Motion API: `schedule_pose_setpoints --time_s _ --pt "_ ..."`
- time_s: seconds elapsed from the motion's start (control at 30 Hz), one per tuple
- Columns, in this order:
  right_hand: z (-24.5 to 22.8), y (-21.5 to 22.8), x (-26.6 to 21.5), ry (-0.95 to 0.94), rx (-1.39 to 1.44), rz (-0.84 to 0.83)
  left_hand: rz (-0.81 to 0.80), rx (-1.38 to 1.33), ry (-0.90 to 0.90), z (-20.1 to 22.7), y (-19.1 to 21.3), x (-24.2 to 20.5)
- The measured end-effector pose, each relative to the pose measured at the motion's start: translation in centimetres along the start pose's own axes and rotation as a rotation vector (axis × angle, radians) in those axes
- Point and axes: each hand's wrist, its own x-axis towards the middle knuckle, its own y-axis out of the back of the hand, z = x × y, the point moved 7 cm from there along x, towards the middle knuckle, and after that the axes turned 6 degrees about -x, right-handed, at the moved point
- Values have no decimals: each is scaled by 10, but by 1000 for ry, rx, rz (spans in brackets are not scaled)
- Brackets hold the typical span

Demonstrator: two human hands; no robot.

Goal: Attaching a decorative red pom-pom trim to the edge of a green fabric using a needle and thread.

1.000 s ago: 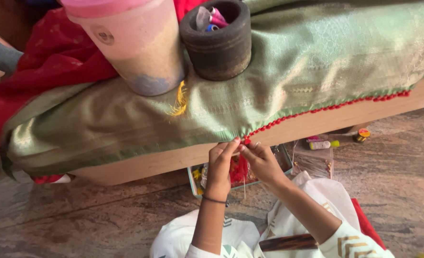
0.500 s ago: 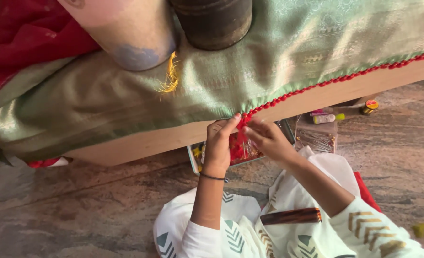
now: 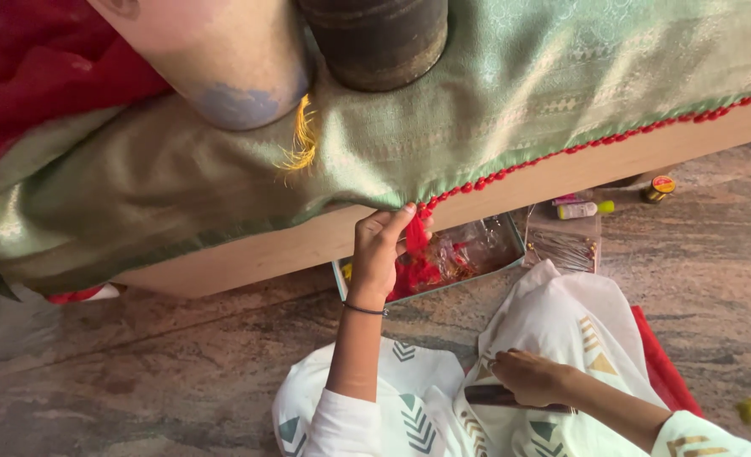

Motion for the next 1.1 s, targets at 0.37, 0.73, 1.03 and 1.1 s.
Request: schedule_pose_setpoints --time_s 0.37,0.73,1.03,1.1 --pt "52 -10 36 37 -168 199 4 -91 86 4 -4 -1" --pt "-63 347 -90 9 -731 922 22 -89 216 -7 8 13" --pt "-16 295 -96 148 -193 961 -13 -47 226 2 0 4" --pt "10 282 -90 147 -25 998 -11 -35 212 7 -6 0"
